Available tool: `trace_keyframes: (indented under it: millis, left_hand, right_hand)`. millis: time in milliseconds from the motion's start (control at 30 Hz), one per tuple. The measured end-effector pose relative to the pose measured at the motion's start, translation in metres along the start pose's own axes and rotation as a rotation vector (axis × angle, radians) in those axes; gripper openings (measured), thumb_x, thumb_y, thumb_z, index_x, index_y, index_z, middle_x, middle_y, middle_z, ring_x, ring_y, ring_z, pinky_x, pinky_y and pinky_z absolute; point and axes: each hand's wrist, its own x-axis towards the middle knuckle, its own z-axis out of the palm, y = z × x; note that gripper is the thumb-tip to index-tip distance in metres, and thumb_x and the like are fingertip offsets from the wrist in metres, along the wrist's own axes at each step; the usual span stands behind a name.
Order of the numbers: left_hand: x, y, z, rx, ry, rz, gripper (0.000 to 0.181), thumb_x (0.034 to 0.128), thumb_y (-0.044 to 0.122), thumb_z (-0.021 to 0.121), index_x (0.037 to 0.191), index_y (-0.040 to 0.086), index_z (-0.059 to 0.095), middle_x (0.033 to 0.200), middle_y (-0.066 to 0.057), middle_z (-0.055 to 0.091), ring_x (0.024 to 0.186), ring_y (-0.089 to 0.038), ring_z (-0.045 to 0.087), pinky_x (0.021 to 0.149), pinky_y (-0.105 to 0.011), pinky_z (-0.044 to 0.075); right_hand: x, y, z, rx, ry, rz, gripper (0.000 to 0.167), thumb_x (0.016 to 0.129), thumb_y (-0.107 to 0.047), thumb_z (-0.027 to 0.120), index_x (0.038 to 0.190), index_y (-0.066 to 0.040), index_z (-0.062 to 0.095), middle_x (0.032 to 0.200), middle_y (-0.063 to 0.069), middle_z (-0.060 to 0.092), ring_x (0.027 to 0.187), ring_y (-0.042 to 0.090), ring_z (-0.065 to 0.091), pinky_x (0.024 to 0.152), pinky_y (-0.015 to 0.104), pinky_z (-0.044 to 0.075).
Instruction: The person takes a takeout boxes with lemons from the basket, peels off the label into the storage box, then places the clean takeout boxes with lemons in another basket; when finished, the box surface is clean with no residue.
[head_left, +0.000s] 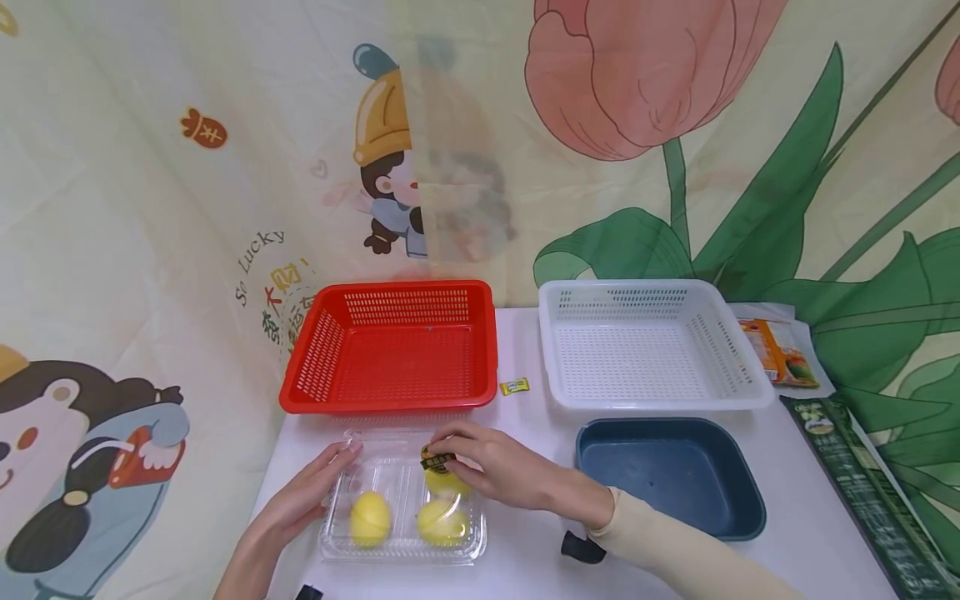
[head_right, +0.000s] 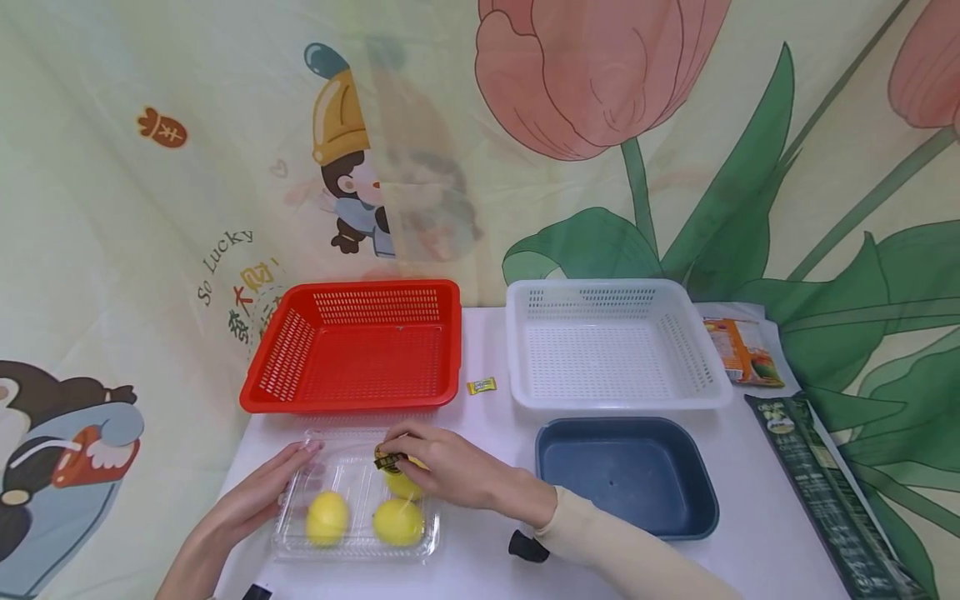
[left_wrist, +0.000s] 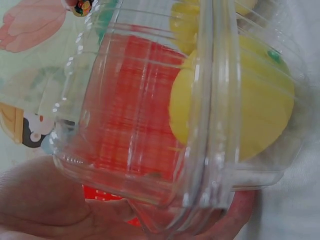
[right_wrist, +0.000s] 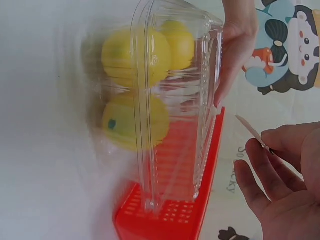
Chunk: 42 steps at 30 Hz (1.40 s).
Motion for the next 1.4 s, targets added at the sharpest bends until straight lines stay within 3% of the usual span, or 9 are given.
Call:
trace_keyframes:
  millis: [300, 667, 1033, 1400]
  left_hand:
    - [0.002, -0.002, -0.001, 0.016, -0.003, -0.005, 0.105, 0.0939, 0.071, 0.05, 0.163, 0.005, 0.005, 0.165, -0.026, 0.014, 0.147, -0.052, 0.017, 0.109, -0.078, 0.024]
    - [0.002, 0.003, -0.002, 0.018, -0.009, -0.004, 0.103, 0.0946, 0.07, 0.048, 0.162, 0.005, 0.006, 0.164, -0.027, 0.017, 0.147, -0.051, 0.017, 0.11, -0.077, 0.024]
    - [0.001, 0.003, -0.003, 0.005, -0.021, 0.002, 0.104, 0.0949, 0.07, 0.048, 0.162, 0.004, 0.005, 0.165, -0.027, 0.014, 0.148, -0.051, 0.015, 0.11, -0.079, 0.02]
    - [0.002, 0.001, -0.002, 0.001, -0.028, 0.009, 0.103, 0.0941, 0.07, 0.05, 0.162, 0.005, 0.008, 0.165, -0.026, 0.014, 0.149, -0.051, 0.015, 0.11, -0.08, 0.019]
  right_hand:
    - [-0.02, 0.013, -0.013, 0.029, 0.076, 0.04, 0.032, 0.096, -0.009, 0.069, 0.128, -0.011, 0.068, 0.13, -0.002, 0.061, 0.118, 0.008, 0.06, 0.097, 0.016, 0.052]
    - [-0.051, 0.028, -0.034, 0.096, 0.172, 0.175, 0.031, 0.093, -0.007, 0.073, 0.124, -0.011, 0.07, 0.128, -0.004, 0.063, 0.114, 0.009, 0.064, 0.093, 0.025, 0.058]
    - [-0.079, 0.039, -0.048, 0.072, 0.233, 0.283, 0.034, 0.092, -0.005, 0.074, 0.124, -0.014, 0.07, 0.127, -0.005, 0.063, 0.106, 0.008, 0.067, 0.09, 0.025, 0.059]
    - [-0.106, 0.048, -0.07, -0.027, 0.296, 0.343, 0.032, 0.09, -0.003, 0.075, 0.12, -0.013, 0.072, 0.127, -0.005, 0.063, 0.102, 0.008, 0.067, 0.085, 0.023, 0.059]
